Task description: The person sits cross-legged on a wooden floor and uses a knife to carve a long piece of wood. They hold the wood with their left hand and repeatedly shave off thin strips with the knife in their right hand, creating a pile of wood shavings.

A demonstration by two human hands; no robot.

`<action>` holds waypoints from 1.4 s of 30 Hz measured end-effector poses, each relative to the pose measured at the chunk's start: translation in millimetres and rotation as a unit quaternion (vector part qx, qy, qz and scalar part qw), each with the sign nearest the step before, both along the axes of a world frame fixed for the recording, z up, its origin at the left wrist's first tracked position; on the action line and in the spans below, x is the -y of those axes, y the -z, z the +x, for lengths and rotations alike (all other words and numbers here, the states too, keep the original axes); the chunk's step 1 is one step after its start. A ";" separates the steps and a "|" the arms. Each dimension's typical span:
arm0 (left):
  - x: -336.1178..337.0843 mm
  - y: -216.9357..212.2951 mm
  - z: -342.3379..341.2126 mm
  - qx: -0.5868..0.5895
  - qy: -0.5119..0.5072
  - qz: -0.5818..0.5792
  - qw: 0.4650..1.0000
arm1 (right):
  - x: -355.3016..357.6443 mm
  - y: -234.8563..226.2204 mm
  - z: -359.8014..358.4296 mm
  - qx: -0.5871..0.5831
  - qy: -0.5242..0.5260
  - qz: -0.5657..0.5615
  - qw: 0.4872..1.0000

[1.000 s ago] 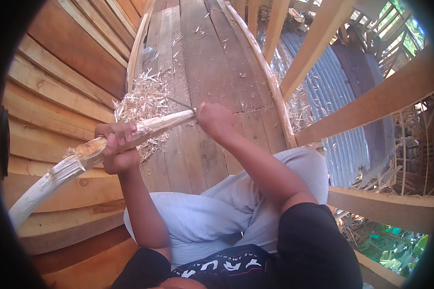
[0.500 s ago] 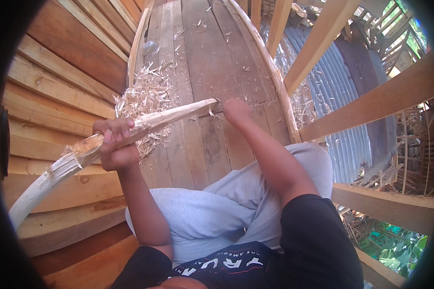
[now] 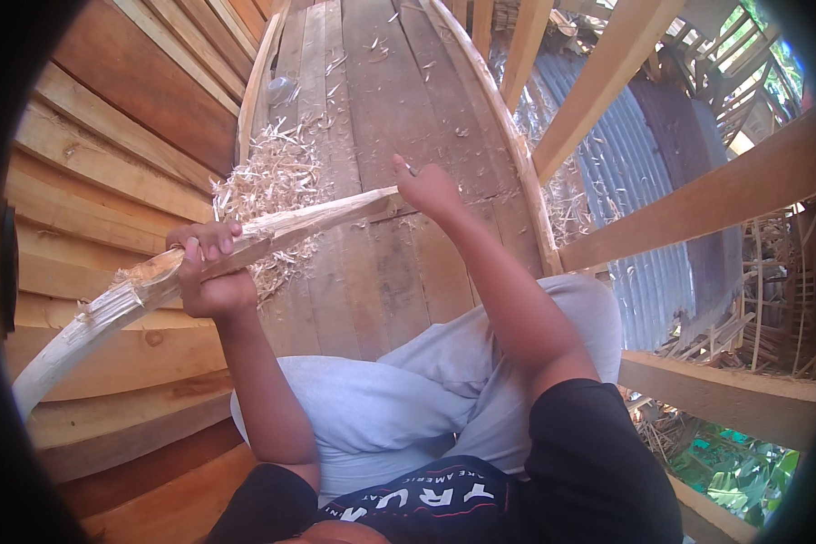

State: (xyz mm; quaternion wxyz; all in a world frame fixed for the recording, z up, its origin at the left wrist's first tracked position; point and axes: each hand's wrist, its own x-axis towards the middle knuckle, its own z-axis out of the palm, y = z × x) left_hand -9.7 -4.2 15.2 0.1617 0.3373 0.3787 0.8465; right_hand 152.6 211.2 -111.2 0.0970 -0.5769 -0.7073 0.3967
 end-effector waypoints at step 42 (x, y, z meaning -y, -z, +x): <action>0.3 -3.6 1.9 -0.019 0.018 0.001 1.000 | 16.9 -51.6 -9.6 -0.266 -0.080 -0.114 0.954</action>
